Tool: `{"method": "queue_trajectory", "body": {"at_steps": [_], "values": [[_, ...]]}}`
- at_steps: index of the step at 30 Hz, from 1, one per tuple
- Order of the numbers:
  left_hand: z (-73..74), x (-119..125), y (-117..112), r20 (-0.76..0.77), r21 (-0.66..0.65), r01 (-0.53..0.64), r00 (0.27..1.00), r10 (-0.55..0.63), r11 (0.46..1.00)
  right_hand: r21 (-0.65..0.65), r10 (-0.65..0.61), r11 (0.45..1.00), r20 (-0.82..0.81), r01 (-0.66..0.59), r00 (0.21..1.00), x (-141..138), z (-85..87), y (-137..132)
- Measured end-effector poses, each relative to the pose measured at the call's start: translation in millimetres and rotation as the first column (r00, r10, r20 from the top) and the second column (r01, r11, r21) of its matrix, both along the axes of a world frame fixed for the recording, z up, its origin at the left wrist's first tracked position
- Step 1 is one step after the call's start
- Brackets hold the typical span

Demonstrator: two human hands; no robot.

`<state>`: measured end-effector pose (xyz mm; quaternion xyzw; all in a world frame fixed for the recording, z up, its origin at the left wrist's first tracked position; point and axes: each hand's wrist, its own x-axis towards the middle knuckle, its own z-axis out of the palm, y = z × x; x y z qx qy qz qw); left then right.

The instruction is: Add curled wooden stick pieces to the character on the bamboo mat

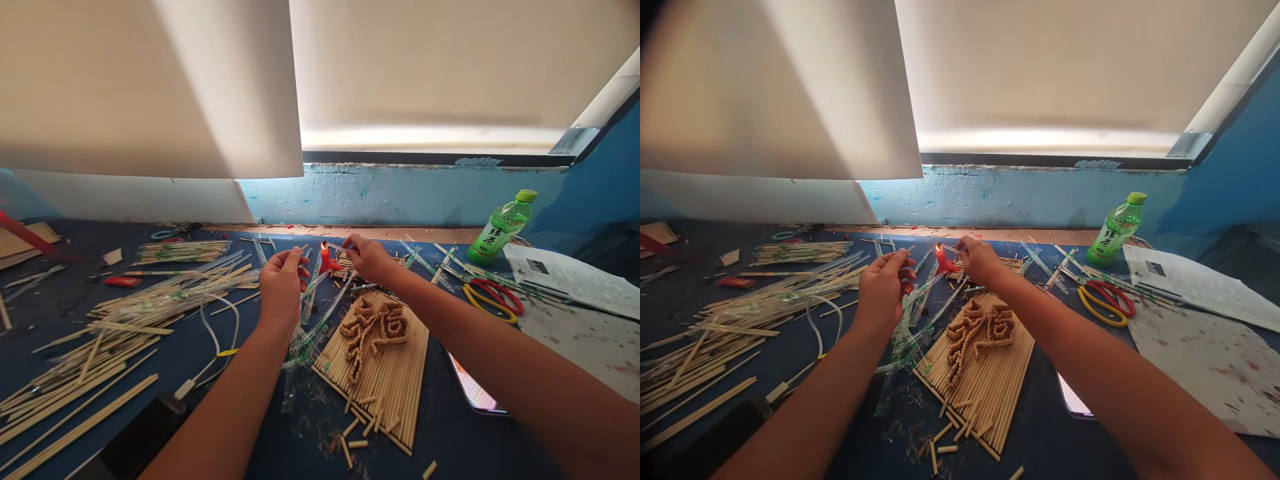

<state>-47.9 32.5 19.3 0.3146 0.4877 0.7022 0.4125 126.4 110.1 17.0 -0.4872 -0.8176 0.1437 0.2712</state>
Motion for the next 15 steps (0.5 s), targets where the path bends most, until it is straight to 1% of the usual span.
{"method": "queue_trajectory", "body": {"at_steps": [15], "values": [[-1.9, 0.8, -1.1, -0.001, -0.017, 0.017, 1.000, -0.017, 1.000, -0.020, -0.015, 1.000, 0.024, 0.015, 1.000, 2.2, -2.2, 2.9]]}}
